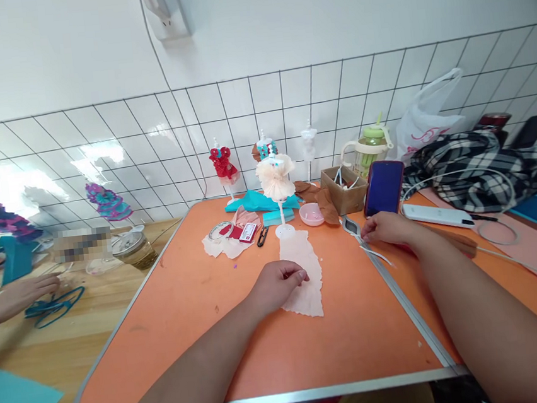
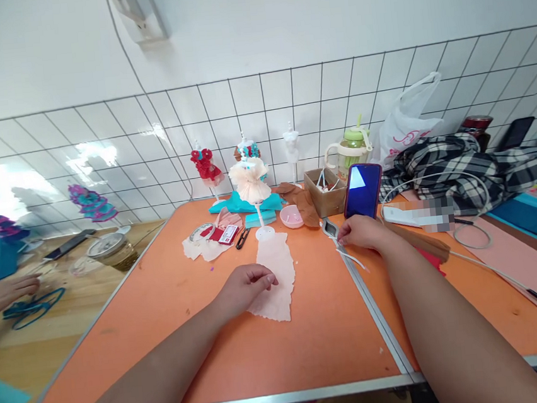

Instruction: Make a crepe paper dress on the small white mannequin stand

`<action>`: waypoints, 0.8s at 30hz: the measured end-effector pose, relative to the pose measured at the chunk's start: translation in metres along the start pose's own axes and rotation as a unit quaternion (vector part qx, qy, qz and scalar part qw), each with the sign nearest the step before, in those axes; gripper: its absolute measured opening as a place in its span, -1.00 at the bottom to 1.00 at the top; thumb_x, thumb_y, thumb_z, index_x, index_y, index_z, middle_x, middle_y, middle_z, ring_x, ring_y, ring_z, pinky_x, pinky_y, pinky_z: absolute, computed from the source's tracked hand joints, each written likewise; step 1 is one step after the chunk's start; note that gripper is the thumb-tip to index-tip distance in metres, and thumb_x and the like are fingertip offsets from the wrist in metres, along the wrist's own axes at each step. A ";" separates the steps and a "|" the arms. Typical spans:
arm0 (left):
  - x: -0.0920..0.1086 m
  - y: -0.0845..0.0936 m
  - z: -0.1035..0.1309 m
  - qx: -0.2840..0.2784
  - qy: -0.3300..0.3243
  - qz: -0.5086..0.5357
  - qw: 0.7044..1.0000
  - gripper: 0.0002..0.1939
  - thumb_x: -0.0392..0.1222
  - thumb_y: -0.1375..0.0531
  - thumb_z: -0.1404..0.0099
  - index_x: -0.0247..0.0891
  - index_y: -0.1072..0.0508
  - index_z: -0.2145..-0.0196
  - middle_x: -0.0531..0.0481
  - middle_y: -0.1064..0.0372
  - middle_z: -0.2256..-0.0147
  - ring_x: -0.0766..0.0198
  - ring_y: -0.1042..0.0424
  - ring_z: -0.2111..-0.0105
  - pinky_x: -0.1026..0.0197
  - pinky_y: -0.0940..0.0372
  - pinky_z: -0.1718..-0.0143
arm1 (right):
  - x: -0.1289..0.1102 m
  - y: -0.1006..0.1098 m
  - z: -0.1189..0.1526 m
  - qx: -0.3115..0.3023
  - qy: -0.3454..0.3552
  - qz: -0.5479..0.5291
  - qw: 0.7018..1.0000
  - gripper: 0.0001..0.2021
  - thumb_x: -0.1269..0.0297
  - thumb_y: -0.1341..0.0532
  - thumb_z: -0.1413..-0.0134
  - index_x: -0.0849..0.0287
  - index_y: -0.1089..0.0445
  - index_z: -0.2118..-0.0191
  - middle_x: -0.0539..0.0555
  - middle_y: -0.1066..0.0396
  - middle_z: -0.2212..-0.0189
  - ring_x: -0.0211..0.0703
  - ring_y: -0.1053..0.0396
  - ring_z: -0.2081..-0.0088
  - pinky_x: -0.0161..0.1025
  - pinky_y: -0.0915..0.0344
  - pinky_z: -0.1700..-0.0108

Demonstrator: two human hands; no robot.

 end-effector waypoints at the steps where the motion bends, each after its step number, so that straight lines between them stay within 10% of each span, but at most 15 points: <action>1: 0.000 -0.002 0.000 -0.004 0.000 -0.003 1.000 -0.72 -0.05 -0.09 -0.21 -0.24 -0.54 0.37 0.01 -0.45 0.39 0.28 -0.36 0.39 0.31 -0.18 0.41 | 0.006 -0.003 -0.003 -0.003 -0.005 0.005 1.000 -0.88 0.28 -0.27 0.16 0.11 -0.53 0.42 0.00 -0.52 0.45 -0.14 -0.43 0.34 -0.31 -0.23 0.34; 24: 0.003 -0.003 0.001 -0.004 -0.006 -0.018 1.000 -0.72 -0.04 -0.08 -0.21 -0.22 -0.53 0.35 0.00 -0.48 0.30 0.26 -0.40 0.34 0.29 -0.24 0.34 | -0.012 -0.004 0.005 -0.012 0.034 0.114 0.993 -0.83 0.31 -0.22 0.16 -0.02 -0.54 0.39 -0.02 -0.52 0.36 -0.13 -0.41 0.33 -0.32 -0.12 0.43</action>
Point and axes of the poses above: each hand's wrist, its own z-axis away from the middle knuckle, its own y-axis out of the back of the hand, x = y × z, the point moved 6 cm from there along -z, towards the middle knuckle
